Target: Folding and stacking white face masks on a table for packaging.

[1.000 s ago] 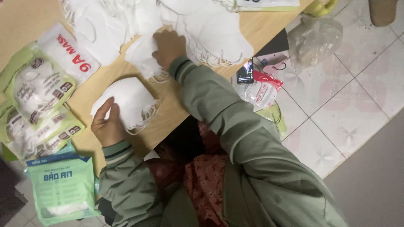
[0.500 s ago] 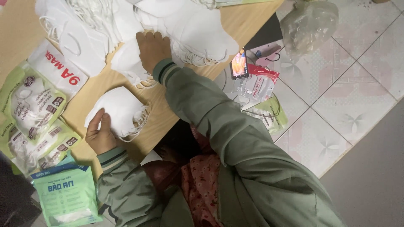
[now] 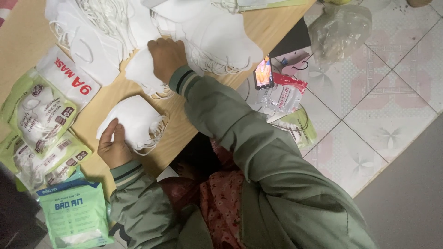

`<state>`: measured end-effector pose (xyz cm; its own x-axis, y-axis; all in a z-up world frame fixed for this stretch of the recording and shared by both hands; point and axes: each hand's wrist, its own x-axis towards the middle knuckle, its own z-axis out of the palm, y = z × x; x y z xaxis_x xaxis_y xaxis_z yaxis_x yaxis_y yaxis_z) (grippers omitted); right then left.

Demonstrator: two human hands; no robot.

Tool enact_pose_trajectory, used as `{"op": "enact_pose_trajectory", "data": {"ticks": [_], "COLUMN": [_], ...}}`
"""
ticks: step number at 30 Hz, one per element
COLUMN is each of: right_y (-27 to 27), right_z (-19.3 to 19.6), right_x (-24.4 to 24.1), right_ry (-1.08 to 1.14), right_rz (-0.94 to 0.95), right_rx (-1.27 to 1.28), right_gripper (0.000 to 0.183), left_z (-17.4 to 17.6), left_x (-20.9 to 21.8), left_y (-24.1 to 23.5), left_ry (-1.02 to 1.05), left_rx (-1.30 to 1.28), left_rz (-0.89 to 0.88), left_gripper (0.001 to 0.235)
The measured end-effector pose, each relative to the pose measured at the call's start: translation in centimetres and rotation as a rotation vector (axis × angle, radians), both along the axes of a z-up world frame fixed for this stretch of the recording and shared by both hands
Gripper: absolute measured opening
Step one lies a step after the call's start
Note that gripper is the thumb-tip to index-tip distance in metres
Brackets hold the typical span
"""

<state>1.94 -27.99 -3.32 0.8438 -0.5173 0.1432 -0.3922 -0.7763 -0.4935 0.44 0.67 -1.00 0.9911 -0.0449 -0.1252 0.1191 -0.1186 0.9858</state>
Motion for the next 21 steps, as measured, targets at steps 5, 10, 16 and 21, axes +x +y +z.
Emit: {"op": "enact_pose_trajectory", "data": {"ticks": [5, 10, 16, 21], "right_y": [2.5, 5.7, 7.4, 8.3], "right_z": [1.6, 2.5, -1.3, -1.1], "right_x": [-2.0, -3.1, -2.0, -2.3], "right_ry": [-0.324, -0.289, -0.131, -0.082], "right_rz": [0.186, 0.355, 0.495, 0.524], "right_rx": [0.353, 0.623, 0.501, 0.516], "right_gripper": [0.017, 0.017, 0.019, 0.022], "left_z": [2.2, 4.2, 7.4, 2.7], "left_x": [-1.1, -2.4, -3.9, -2.3], "left_y": [-1.9, -3.7, -5.9, -3.4], "left_ry": [0.014, 0.052, 0.119, -0.027], "left_rx": [-0.052, -0.167, -0.244, -0.082], "left_rz": [0.071, 0.128, 0.043, 0.014], "left_gripper": [0.017, 0.032, 0.078, 0.018]}}
